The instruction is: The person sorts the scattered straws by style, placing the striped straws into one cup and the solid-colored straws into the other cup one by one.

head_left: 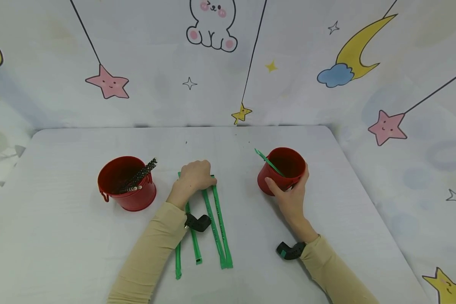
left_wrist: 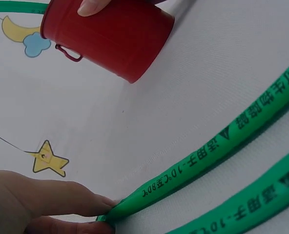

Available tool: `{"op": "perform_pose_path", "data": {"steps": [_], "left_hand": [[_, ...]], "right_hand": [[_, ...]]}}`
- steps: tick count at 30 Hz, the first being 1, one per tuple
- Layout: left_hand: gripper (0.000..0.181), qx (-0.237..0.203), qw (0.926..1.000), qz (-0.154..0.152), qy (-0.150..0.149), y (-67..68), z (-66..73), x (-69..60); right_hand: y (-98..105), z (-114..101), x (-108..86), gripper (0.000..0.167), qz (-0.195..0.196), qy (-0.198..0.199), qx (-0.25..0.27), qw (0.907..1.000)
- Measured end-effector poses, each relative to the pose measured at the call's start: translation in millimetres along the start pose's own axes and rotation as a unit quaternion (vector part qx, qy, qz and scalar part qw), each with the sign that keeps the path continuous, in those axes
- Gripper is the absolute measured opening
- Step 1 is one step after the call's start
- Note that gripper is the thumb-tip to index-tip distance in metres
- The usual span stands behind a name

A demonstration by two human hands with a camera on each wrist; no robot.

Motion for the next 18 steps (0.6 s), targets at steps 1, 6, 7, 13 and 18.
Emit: {"op": "perform_pose_path", "data": {"steps": [1, 6, 7, 13, 18], "left_hand": [[0.042, -0.002, 1.0000, 0.000, 0.002, -0.3, -0.1, 0.2], [0.042, -0.011, 0.9999, 0.000, 0.006, 0.1, -0.2, 0.8], [0.042, -0.014, 0.9999, 0.000, 0.006, 0.1, -0.4, 1.0], [0.045, -0.019, 0.9998, 0.006, 0.009, -0.7, -1.4, 3.0], [0.046, -0.024, 0.9995, 0.012, 0.017, -1.9, -2.6, 4.8]], "right_hand": [[-0.1, -0.2, -0.3, 0.091, 0.000, -0.001, -0.001, 1.0000], [0.0, -0.6, -0.5, 0.091, 0.000, -0.002, -0.004, 1.0000], [0.2, -0.4, -0.5, 0.091, 0.000, -0.003, -0.005, 1.0000], [1.0, 0.8, -1.3, 0.092, 0.001, -0.009, -0.005, 0.9999], [0.6, 0.8, -0.8, 0.091, -0.001, -0.013, -0.003, 0.9999]]}}
Point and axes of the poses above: each hand's wrist, its own x-axis towards the middle knuckle, its own y-axis out of the back of the hand, z = x × y, the point moved 6 cm from there along x, towards the middle knuckle, and after that the axes turned 9 degrees about -z, right-handed, at the moved point
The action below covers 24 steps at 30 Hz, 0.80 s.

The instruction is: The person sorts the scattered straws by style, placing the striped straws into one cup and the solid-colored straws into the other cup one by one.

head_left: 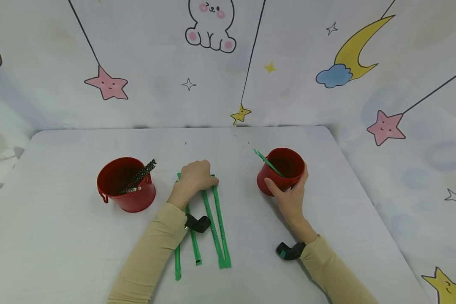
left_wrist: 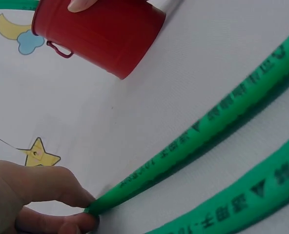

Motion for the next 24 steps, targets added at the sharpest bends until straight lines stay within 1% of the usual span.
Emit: {"op": "perform_pose_path", "data": {"steps": [5, 10, 16, 19, 22, 24], "left_hand": [[0.045, -0.021, 0.9997, 0.014, 0.007, 3.0, -1.4, 0.9], [0.047, -0.051, 0.9977, 0.045, 0.000, 11.7, -2.0, -2.1], [0.049, -0.089, 0.9940, 0.062, -0.011, 17.3, -2.3, -3.8], [0.038, -0.111, 0.9902, 0.081, -0.026, 19.9, 0.2, -4.5], [0.024, -0.140, 0.9847, 0.095, -0.042, 22.3, 3.1, -5.9], [0.022, -0.165, 0.9797, 0.100, -0.055, 23.8, 5.2, -7.2]], "right_hand": [[-1, -1, 0.7, 0.093, 0.003, 0.002, 0.011, 0.9999], [-1, 0, 1.7, 0.093, 0.005, 0.005, 0.013, 0.9999], [0, -1, 0.8, 0.092, 0.003, 0.005, 0.003, 1.0000], [0, -1, 0.4, 0.092, 0.002, 0.006, -0.002, 1.0000], [0, 0, 0.7, 0.092, 0.003, 0.004, 0.001, 1.0000], [0, 0, 0.5, 0.092, 0.004, 0.003, 0.007, 1.0000]]}}
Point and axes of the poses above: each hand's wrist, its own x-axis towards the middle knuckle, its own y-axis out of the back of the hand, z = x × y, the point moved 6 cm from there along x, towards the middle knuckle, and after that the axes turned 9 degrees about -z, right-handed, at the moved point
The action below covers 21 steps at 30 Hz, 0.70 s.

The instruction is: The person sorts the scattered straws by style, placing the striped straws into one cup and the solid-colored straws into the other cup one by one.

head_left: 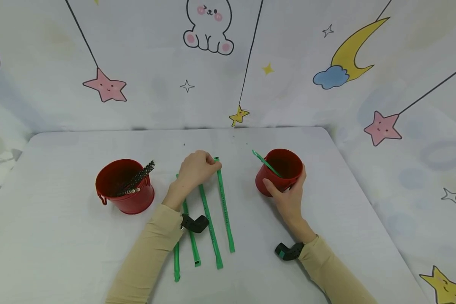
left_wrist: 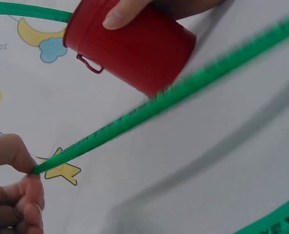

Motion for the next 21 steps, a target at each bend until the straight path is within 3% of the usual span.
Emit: {"op": "perform_pose_path", "data": {"steps": [4, 8, 14, 21], "left_hand": [[0.023, -0.081, 0.9960, 0.011, -0.038, 4.3, 6.2, -1.9], [0.021, -0.154, 0.9835, 0.043, -0.084, 12.1, 14.7, -4.9], [0.021, -0.246, 0.9533, 0.086, -0.152, 23.9, 28.1, -13.1], [0.022, -0.328, 0.9198, 0.082, -0.199, 28.8, 41.3, -20.6]], "right_hand": [[-1, 0, -0.6, 0.092, 0.001, -0.003, 0.006, 1.0000], [-1, 0, -0.7, 0.092, 0.000, -0.003, 0.002, 1.0000], [0, 0, -1.0, 0.092, 0.003, -0.008, 0.000, 1.0000], [0, 1, -1.2, 0.092, 0.002, -0.007, 0.003, 1.0000]]}}
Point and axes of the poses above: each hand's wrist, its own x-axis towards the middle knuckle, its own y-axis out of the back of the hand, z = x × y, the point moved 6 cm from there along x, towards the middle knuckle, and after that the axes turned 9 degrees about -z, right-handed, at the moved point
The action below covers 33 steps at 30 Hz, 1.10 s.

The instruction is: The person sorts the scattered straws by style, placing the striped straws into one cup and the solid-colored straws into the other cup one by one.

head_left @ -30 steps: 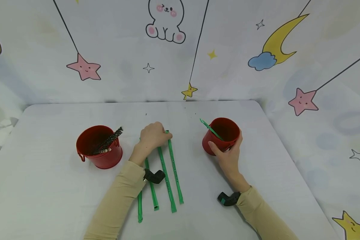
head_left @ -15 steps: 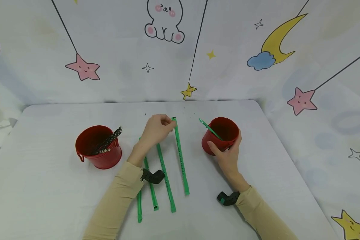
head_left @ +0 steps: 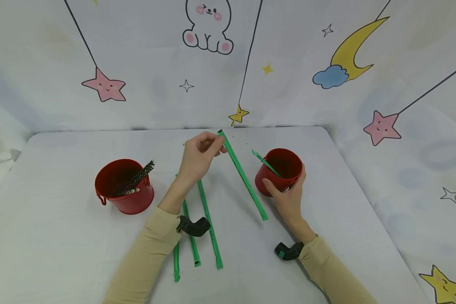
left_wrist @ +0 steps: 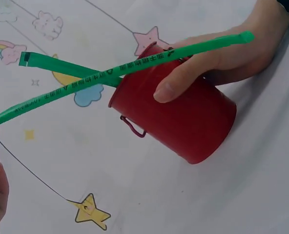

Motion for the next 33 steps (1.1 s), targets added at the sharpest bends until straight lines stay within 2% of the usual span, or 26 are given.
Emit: {"op": "perform_pose_path", "data": {"steps": [6, 10, 16, 25, 33], "left_hand": [[0.019, -0.038, 0.9988, -0.010, -0.029, -5.1, 12.3, -1.9], [0.018, -0.047, 0.9977, -0.004, -0.050, -6.1, 18.3, -2.9], [0.017, -0.055, 0.9964, 0.003, -0.064, -7.4, 21.9, -3.7], [0.015, -0.080, 0.9903, 0.024, -0.112, -7.1, 28.1, -4.8], [0.013, -0.089, 0.9858, 0.037, -0.138, -5.9, 31.0, -5.3]], "right_hand": [[-1, -1, 0.1, 0.094, 0.003, 0.011, 0.000, 0.9999], [0, -2, 0.5, 0.094, 0.012, 0.014, 0.007, 0.9998], [0, -5, 0.7, 0.096, 0.011, 0.024, -0.006, 0.9996], [-1, 0, 0.9, 0.092, 0.016, -0.019, 0.012, 0.9996], [-1, -2, -0.2, 0.092, 0.010, -0.008, 0.003, 0.9999]]}}
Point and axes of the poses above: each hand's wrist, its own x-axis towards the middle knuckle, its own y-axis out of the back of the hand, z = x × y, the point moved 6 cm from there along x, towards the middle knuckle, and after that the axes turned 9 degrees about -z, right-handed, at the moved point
